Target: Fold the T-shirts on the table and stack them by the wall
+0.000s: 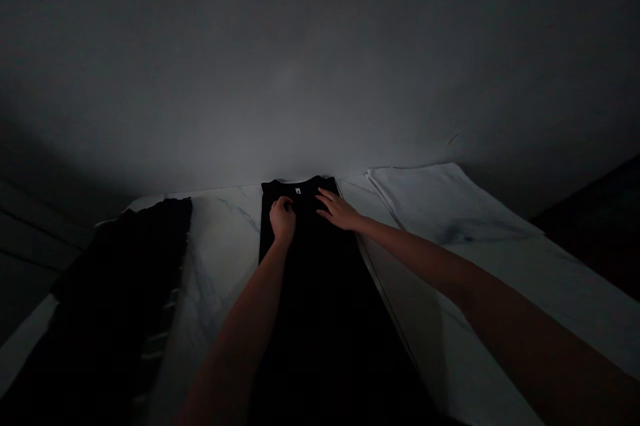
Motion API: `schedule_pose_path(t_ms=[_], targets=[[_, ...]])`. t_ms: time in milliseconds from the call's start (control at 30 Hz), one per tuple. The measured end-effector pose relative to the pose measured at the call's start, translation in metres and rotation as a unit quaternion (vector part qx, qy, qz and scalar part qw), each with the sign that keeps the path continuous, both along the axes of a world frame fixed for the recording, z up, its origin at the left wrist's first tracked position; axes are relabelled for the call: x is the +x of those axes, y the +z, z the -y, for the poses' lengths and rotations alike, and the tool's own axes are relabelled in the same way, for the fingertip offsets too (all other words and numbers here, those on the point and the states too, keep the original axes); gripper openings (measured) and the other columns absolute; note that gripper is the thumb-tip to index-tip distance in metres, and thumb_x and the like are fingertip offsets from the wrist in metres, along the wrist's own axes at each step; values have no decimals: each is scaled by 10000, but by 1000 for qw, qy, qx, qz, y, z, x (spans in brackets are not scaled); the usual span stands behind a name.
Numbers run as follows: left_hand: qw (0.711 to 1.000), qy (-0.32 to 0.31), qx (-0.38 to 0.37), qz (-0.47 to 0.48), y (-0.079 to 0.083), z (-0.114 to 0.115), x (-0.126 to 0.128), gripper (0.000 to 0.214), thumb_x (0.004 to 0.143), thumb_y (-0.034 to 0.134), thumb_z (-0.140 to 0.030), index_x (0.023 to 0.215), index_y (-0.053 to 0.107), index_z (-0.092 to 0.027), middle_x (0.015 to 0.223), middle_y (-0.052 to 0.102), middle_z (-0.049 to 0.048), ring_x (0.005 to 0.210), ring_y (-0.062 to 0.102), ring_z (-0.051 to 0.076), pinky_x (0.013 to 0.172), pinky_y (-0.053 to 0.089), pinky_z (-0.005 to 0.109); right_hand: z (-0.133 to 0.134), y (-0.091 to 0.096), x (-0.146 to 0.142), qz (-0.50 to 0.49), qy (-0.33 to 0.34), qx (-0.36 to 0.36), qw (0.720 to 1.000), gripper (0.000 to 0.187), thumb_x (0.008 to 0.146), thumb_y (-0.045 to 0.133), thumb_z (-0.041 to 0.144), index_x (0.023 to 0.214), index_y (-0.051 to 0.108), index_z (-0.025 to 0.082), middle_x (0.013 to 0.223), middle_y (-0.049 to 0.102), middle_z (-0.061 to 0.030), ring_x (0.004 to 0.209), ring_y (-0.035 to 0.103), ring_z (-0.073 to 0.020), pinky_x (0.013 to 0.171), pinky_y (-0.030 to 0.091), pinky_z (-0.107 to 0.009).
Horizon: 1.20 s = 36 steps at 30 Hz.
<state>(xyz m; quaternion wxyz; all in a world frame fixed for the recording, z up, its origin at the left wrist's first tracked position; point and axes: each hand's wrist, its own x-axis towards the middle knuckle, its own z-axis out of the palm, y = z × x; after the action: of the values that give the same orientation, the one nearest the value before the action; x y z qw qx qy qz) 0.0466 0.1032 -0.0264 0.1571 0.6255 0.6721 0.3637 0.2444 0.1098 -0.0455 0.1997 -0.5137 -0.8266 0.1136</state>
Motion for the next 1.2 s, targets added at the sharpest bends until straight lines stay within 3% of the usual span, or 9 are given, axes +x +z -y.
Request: schedule_pose_path(t_ms=[133, 367, 467, 600, 700, 800, 900, 1000, 1200], targets=[[1000, -3, -16, -21, 3, 0, 0, 237, 883, 506, -70, 1014, 647, -207, 1099, 690, 40, 1070, 627, 184, 998, 460, 299, 66, 2, 18, 55, 86, -56, 993, 567, 1004, 457, 371, 1516, 364, 147, 1627, 271, -146, 1508, 225, -245, 1221, 213, -467], [994, 9, -12, -113, 35, 21, 15, 456, 840, 671, -196, 1274, 537, -164, 1386, 459, 194, 1210, 541, 314, 1010, 471, 425, 162, 37, 16, 65, -38, -28, 997, 382, 965, 514, 257, 1335, 544, 165, 1374, 576, -145, 1261, 547, -253, 1065, 425, -435], [971, -67, 19, -227, 49, 54, 25, 295, 886, 635, -311, 1141, 602, -166, 1333, 514, 176, 1273, 489, 361, 1034, 440, 469, 201, 52, 3, 101, -41, -24, 994, 287, 960, 538, 316, 1166, 625, 137, 1197, 635, -144, 1120, 600, -267, 943, 482, -397], [928, -173, -181, -275, 45, 111, 36, 411, 864, 618, -552, 750, 642, -158, 876, 667, 139, 1012, 658, 366, 898, 505, 463, 243, 65, -11, 126, -61, -86, 987, 433, 950, 527, 511, 1094, 627, 115, 1074, 677, -170, 1020, 649, -304, 829, 511, -387], [946, -159, -213, -183, 32, 138, 41, 352, 787, 723, -487, 675, 605, -175, 813, 671, 115, 997, 668, 353, 879, 512, 419, 266, 69, -20, 138, -68, -153, 976, 537, 907, 550, 593, 1147, 603, 116, 998, 717, -183, 941, 699, -319, 778, 521, -386], [960, -124, -250, 24, 24, 145, 46, 184, 763, 742, -311, 756, 609, -183, 769, 659, 54, 948, 677, 274, 823, 532, 325, 286, 74, -25, 166, -52, -184, 967, 395, 899, 587, 399, 1178, 597, 120, 974, 737, -193, 938, 717, -332, 751, 523, -380], [938, -105, -291, 156, 23, 142, 52, 87, 855, 602, -245, 913, 609, -181, 766, 652, 20, 801, 683, 198, 692, 543, 270, 301, 82, -22, 175, -36, -209, 961, 323, 870, 548, 212, 1176, 604, 126, 984, 742, -192, 947, 720, -324, 727, 515, -357], [912, -100, -326, 229, 25, 144, 55, 128, 907, 491, -220, 914, 606, -165, 772, 662, 32, 736, 674, 168, 647, 537, 250, 311, 90, -16, 140, -40, -223, 964, 314, 899, 518, 211, 1200, 590, 156, 1008, 745, -158, 943, 719, -292, 714, 497, -324], [832, -139, -413, 344, 28, 181, 50, 90, 819, 562, -177, 791, 641, -144, 772, 705, 64, 728, 686, 177, 717, 568, 282, 323, 86, -12, 52, -12, -238, 970, 393, 937, 570, 283, 1315, 538, 180, 1097, 727, -140, 1009, 696, -290, 784, 493, -344]])
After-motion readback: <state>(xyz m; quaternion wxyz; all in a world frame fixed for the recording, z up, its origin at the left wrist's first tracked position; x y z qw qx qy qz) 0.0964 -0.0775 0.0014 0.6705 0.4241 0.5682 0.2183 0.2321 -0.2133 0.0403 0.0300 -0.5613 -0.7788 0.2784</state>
